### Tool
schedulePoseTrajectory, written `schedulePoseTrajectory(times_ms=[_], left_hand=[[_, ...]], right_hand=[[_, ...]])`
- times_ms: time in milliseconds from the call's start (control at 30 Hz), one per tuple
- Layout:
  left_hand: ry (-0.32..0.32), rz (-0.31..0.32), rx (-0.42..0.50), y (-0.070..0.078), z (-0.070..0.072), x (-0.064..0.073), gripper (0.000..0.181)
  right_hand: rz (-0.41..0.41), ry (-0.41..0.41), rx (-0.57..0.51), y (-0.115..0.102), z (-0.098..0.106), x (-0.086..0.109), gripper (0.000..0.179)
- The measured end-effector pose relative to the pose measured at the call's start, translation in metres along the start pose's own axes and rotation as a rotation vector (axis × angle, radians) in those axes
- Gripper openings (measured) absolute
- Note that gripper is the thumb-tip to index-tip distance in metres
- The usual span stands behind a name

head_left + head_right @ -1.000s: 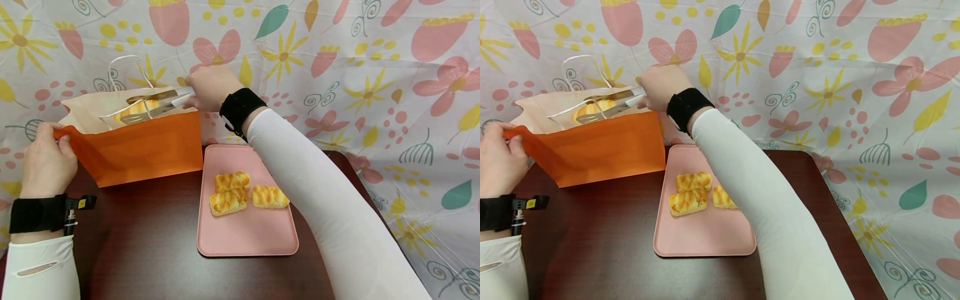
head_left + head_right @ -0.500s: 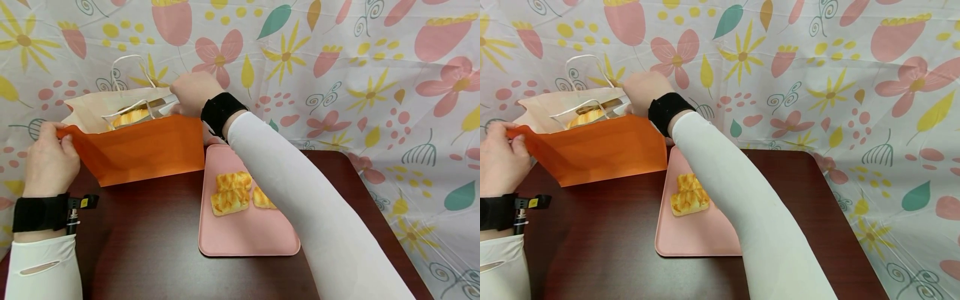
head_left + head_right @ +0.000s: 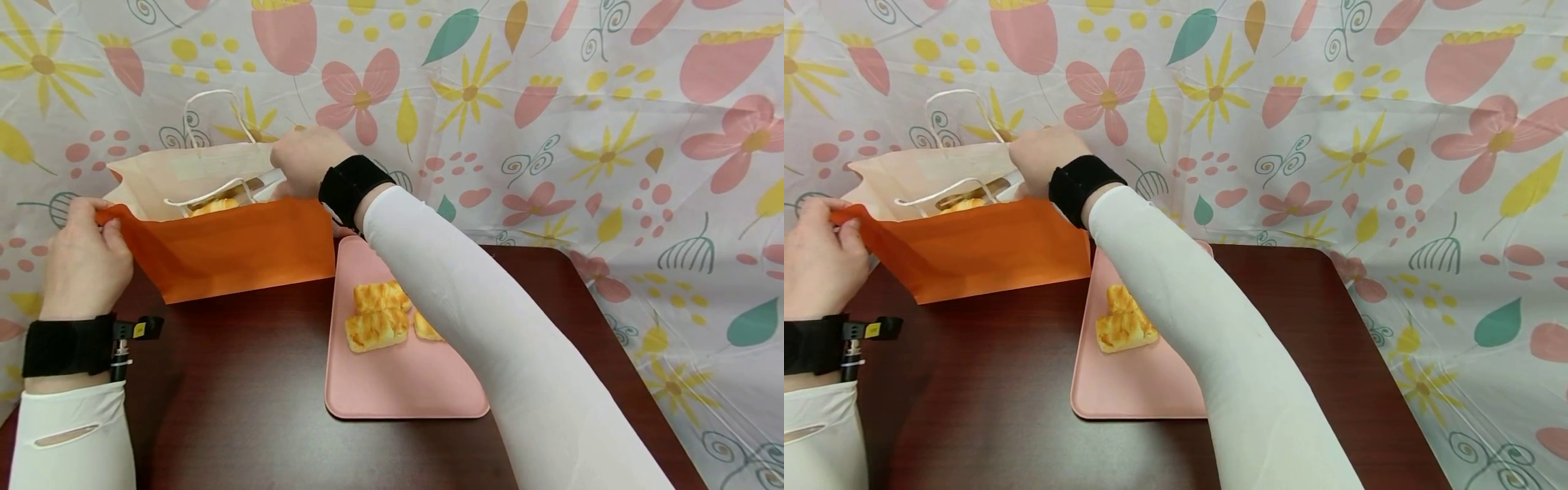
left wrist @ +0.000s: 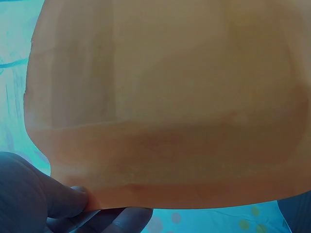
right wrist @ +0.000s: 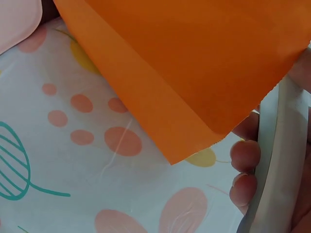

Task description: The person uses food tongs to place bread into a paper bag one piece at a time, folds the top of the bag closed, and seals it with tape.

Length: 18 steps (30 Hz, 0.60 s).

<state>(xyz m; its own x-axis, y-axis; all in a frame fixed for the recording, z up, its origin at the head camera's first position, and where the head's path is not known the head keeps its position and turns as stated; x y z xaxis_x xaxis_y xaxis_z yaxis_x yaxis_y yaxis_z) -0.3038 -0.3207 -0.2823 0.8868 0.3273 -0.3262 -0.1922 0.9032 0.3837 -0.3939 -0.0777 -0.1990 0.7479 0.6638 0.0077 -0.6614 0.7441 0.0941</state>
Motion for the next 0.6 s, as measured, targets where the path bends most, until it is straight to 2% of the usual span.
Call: schedulePoseTrajectory(times_ms=[200,600], left_hand=[[-0.002,0.002,0.005,-0.001,-0.001,0.000,0.046],[-0.008,0.000,0.008,0.002,-0.001,0.001,0.046]], right_hand=[[-0.011,-0.031,-0.039,-0.004,-0.003,0.000,0.037],[-0.041,-0.090,-0.036,-0.008,-0.011,0.000,0.041]])
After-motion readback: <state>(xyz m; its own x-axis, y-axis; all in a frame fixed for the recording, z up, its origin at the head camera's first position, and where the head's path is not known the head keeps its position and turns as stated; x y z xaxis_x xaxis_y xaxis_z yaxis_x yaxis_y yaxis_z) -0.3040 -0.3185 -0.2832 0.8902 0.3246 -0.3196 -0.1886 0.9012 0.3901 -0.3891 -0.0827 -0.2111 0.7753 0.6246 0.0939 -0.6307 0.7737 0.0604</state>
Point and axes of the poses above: each hand's wrist, its own x-axis away from the middle knuckle, its own z-axis out of the back of the hand, y = z × x, the point moved 10 cm from there along -x, towards the middle knuckle, and after that the axes turned 13 degrees about -x, right-handed, at the moved point
